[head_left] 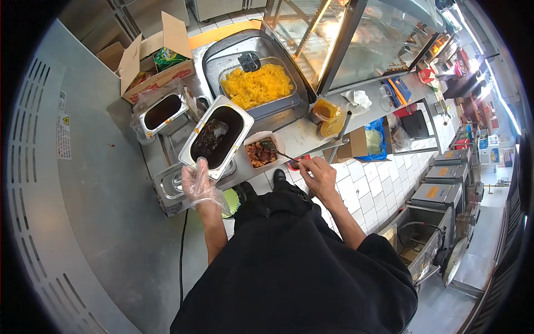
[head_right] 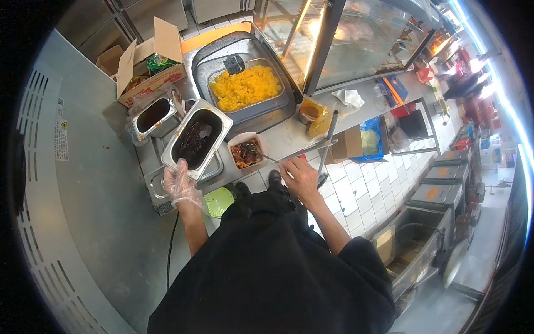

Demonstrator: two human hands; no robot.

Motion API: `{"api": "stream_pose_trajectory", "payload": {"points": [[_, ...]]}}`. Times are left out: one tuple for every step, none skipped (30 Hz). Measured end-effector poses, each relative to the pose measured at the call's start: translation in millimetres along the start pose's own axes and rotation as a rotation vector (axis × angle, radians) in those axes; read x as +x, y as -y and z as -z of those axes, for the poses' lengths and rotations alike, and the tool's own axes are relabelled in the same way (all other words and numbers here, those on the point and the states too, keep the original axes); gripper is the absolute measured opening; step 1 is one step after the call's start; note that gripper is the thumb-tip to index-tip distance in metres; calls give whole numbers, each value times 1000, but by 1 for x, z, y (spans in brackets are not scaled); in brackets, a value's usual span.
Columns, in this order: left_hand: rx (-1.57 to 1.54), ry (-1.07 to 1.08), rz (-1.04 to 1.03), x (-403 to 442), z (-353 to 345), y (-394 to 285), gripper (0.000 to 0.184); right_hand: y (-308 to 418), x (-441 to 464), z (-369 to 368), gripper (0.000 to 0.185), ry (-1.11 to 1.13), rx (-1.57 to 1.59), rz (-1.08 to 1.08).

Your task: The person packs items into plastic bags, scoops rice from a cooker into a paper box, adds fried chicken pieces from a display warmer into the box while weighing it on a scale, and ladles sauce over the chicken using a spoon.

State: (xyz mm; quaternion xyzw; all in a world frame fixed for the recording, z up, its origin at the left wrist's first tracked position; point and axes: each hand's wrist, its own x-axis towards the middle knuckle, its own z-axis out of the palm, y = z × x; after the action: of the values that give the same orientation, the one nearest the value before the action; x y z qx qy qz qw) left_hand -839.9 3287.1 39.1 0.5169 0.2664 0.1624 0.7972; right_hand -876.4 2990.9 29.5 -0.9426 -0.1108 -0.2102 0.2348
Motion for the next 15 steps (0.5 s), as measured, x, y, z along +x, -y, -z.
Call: {"api": "stream_pose_trajectory", "payload": {"points": [[10,6,-3,0,0,1,27,0,0,2,10,-4,0,-3],[4,3,-2,0,-1,1,27,0,0,4,10,-8,0,-5],[-1,-1,-2,-1,-2,2,27,-1,0,5,11,-11,-1,-6],[-6,-6,-2,-1,-3,3,28,-1,-1,5,11,-16,3,-6],[-8,-7,1,-2,-3,2,28,-2,-1,5,11,-20,7,-6],[-10,-9,3,-2,-3,1,28,-3,-1,5,11,-23,12,-5],[-11,-10,6,-3,-3,1,27,-4,-2,4,11,-30,16,-4],[-22,-18,5,-4,-4,2,28,-5,-2,4,11,-35,21,-3],[-32,-25,4,-4,-4,2,28,-6,-3,3,11,-42,25,-1],[-43,-32,3,-5,-4,3,28,-7,-3,2,11,-42,25,0],[-40,-40,6,-6,-5,2,28,-7,-3,1,10,-43,25,3],[-37,-48,9,-7,-6,0,28,-8,-4,0,10,-43,25,5],[-35,-56,12,-8,-6,0,28,-8,-5,-1,9,-29,30,-9],[-29,-48,7,-7,-4,0,28,-9,-5,-2,9,-16,34,-22],[-22,-42,2,-6,-3,3,28,-11,-5,-3,8,-2,39,-35]]}}
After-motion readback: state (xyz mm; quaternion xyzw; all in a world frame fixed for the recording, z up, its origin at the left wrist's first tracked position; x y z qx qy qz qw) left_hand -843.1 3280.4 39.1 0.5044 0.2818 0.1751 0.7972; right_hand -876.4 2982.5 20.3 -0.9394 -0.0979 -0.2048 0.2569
